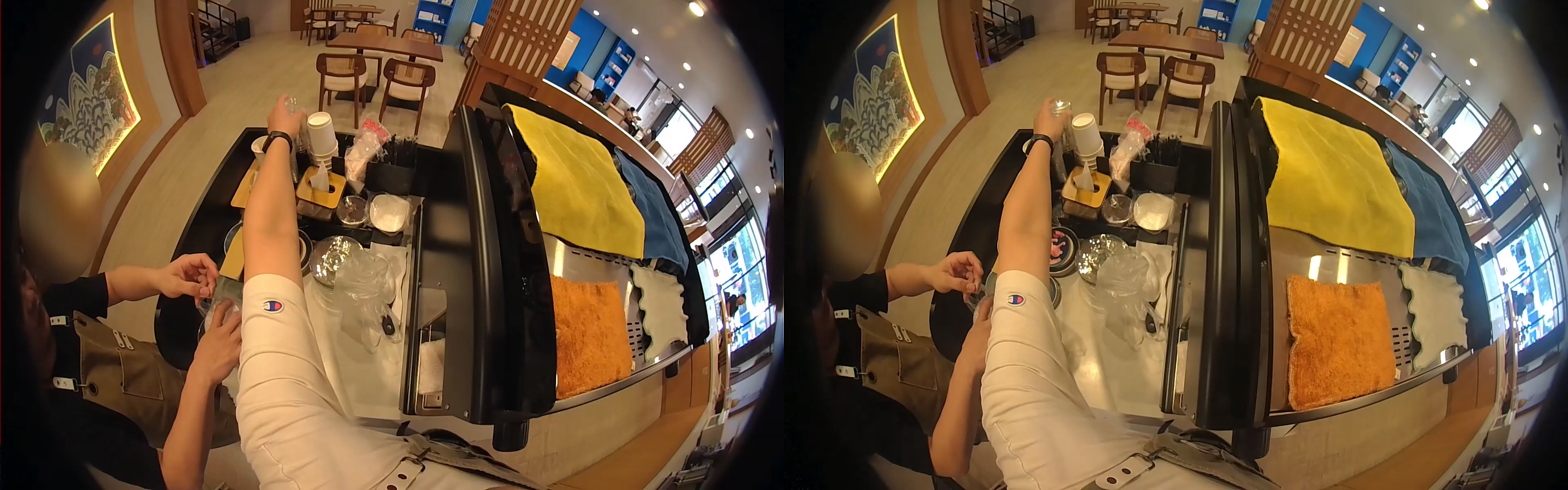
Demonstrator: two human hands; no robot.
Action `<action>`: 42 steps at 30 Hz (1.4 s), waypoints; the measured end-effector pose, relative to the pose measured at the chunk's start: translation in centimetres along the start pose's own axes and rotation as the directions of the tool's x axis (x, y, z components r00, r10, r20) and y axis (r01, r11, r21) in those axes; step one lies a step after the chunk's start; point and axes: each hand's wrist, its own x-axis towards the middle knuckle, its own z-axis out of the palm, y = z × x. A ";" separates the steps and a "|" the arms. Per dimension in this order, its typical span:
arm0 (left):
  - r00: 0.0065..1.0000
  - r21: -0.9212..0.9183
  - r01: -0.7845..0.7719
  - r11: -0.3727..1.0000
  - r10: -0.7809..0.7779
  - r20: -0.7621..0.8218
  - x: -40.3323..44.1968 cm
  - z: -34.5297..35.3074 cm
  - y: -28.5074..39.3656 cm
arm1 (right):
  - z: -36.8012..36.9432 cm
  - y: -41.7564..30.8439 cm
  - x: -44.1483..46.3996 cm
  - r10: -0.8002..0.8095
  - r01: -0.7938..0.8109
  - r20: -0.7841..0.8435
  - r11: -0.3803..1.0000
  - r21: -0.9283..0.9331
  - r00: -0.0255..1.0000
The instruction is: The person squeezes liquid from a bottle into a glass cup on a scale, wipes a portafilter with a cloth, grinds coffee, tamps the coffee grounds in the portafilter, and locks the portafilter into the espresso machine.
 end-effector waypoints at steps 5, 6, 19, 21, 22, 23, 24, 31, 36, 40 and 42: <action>0.911 -0.232 -0.123 0.965 0.017 -0.413 0.9 -2.9 4.6 | -0.9 3.7 -0.5 0.035 -0.036 0.011 0.997 0.072 0.999; 0.857 -0.253 -0.177 0.951 0.022 -0.515 1.0 -4.4 6.6 | -1.3 5.1 -0.4 0.044 -0.046 0.016 0.994 0.097 0.999; 0.089 0.585 -0.642 0.496 0.806 -0.586 -29.8 -30.0 34.4 | -8.0 14.9 3.1 -0.232 0.231 -0.033 0.926 0.300 0.972; 0.201 0.395 -0.752 0.527 0.755 -0.624 -39.8 -29.8 36.9 | -10.4 13.1 2.4 -0.337 0.343 -0.069 0.930 0.131 0.939; 0.316 0.184 -0.813 0.553 0.684 -0.658 -44.5 -29.2 38.6 | -11.4 12.9 2.2 -0.397 0.402 -0.060 0.905 0.142 0.916; 0.462 -0.242 -0.874 0.421 0.567 -0.682 -50.0 -27.7 40.0 | -12.8 12.6 2.1 -0.459 0.462 -0.052 0.875 0.145 0.887; 0.620 -0.610 -0.768 0.197 0.469 -0.629 -55.4 -26.0 41.0 | -14.9 11.4 0.6 -0.525 0.528 -0.056 0.840 0.122 0.849; 0.652 -0.806 0.590 0.045 0.562 0.509 -82.4 -5.7 46.7 | -30.6 0.7 -10.9 -0.725 0.626 0.226 0.680 0.381 0.650; -0.073 -0.294 0.877 0.380 0.711 0.700 -96.8 4.6 57.1 | -38.1 -3.8 -11.9 -0.919 0.802 -0.117 0.262 0.536 0.378; -0.250 -0.336 0.732 0.592 0.693 0.676 -102.5 12.9 62.6 | -43.0 -2.1 -4.9 -0.845 0.819 -0.351 0.160 0.552 0.402; -0.317 -0.442 0.554 0.706 0.670 0.671 -103.5 17.8 66.1 | -47.0 -1.3 -1.4 -0.794 0.867 -0.430 0.232 0.440 0.431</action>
